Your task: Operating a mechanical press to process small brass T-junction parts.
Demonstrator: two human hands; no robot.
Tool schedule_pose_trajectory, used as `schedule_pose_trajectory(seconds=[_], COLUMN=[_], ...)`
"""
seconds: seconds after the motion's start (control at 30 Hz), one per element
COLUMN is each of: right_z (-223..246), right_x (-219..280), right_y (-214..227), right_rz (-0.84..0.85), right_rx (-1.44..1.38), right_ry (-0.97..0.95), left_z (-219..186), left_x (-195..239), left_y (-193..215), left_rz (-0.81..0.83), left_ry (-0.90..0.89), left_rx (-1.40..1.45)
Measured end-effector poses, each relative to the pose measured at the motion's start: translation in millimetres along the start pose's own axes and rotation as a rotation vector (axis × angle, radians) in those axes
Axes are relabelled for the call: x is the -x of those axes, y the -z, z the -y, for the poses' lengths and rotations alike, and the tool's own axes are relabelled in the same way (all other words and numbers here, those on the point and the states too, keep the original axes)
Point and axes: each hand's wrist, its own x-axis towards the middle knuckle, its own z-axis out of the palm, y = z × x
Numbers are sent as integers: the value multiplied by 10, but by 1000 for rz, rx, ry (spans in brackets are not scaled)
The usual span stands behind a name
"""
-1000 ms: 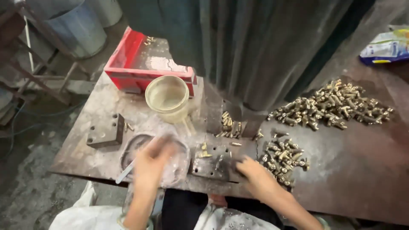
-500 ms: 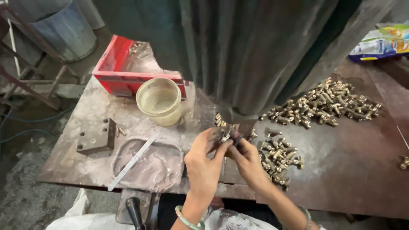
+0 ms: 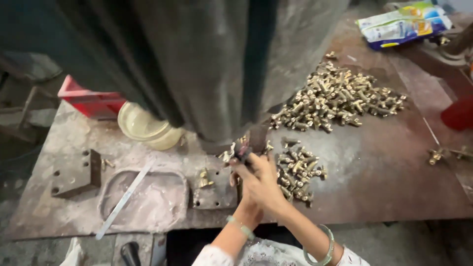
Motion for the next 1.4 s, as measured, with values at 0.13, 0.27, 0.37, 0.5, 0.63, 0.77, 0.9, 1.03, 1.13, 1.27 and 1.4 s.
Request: schedule_pose_trajectory(seconds=[0.13, 0.27, 0.37, 0.5, 0.63, 0.77, 0.9, 1.03, 1.13, 1.27, 1.4], right_z=[66, 101, 50, -16, 260, 365, 502, 458, 246, 140, -60], right_x=[2, 24, -76, -171, -360, -484, -513, -497, -438, -222, -106], right_y=[4, -4, 141, 280, 421, 474, 469, 455, 535, 412, 238], right_rz=[-274, -50, 36, 226, 287, 535, 612, 572, 590, 361, 30], right_rx=[1031, 426, 263, 77, 161, 233, 261, 309, 285, 198, 135], right_ry=[654, 253, -5, -70, -176, -112, -57, -48, 28, -143, -132], left_z=[317, -686, -699, -997, -1346, -1424, -1614, -611, -9, -1078, -1303], left_x=[-228, -313, 81, 490, 479, 428, 231, -304, -276, 43, 552], left_y=[-431, 423, 595, 863, 1407, 1997, 2017, 1005, 380, 986, 1626], left_rz=[41, -177, -93, 198, -64, -296, -352, -268, -162, 6, -196], left_ry=[-107, -243, -125, -113, -140, 429, 97, -91, 120, 27, 544], left_rx=[-799, -980, -628, -515, -443, -145, -534, -896, -58, -225, 220])
